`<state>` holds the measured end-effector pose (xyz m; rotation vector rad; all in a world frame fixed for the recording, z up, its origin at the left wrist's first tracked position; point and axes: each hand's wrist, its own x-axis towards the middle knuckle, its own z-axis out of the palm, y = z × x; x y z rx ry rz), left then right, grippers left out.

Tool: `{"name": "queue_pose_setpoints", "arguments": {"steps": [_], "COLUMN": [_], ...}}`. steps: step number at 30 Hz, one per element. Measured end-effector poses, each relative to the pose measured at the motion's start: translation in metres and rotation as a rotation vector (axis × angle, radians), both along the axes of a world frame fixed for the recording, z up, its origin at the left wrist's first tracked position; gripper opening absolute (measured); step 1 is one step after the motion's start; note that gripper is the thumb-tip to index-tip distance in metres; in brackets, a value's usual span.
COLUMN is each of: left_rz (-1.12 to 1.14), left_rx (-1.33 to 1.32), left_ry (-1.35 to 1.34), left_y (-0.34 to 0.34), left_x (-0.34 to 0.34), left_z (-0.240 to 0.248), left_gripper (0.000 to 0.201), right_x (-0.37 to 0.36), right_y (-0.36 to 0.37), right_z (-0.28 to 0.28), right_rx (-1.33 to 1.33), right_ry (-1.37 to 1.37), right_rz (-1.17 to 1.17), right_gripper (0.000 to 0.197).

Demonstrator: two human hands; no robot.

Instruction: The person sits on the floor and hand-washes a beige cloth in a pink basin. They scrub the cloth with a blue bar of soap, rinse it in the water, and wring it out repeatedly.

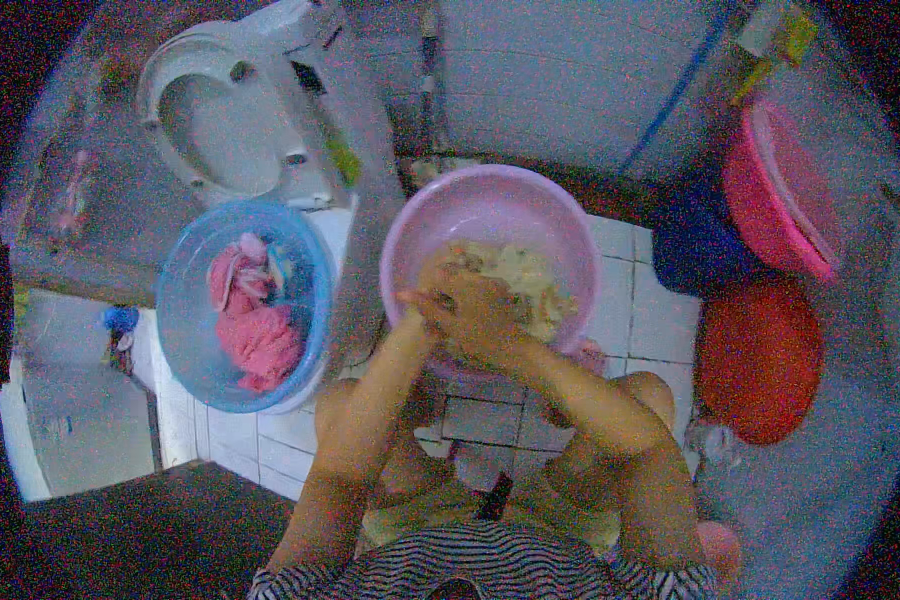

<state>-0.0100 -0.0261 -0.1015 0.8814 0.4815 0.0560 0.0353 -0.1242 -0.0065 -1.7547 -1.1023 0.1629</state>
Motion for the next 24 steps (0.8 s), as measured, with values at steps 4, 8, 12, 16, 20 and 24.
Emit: {"name": "queue_pose_setpoints", "arguments": {"steps": [4, 8, 12, 16, 20, 24], "left_rz": [0.012, 0.079, 0.003, 0.038, -0.094, 0.060], "left_rx": [0.188, -0.033, -0.163, 0.140, -0.324, 0.034], "left_ry": [0.047, -0.093, -0.245, -0.116, -0.461, 0.101], "left_y": [-0.036, -0.034, -0.035, -0.041, -0.031, -0.048], "left_x": [-0.005, -0.010, -0.004, 0.004, -0.012, -0.009], "left_z": [0.062, 0.043, -0.024, 0.021, -0.019, 0.065], "left_gripper": [0.033, 0.038, 0.039, 0.038, 0.039, 0.037], "right_x": [0.033, 0.007, 0.006, 0.036, 0.006, 0.038], "right_y": [0.002, 0.006, 0.008, 0.008, 0.000, 0.000], "right_z": [-0.025, -0.019, -0.039, -0.009, -0.063, -0.032], "right_rx": [-0.137, -0.098, -0.090, -0.264, -0.046, 0.022], "right_ry": [-0.235, 0.066, -0.239, 0.339, -0.491, -0.239], "right_rz": [-0.283, -0.259, -0.192, -0.400, -0.216, -0.218], "right_gripper": [0.025, 0.033, 0.039, 0.036, 0.035, 0.036]}}
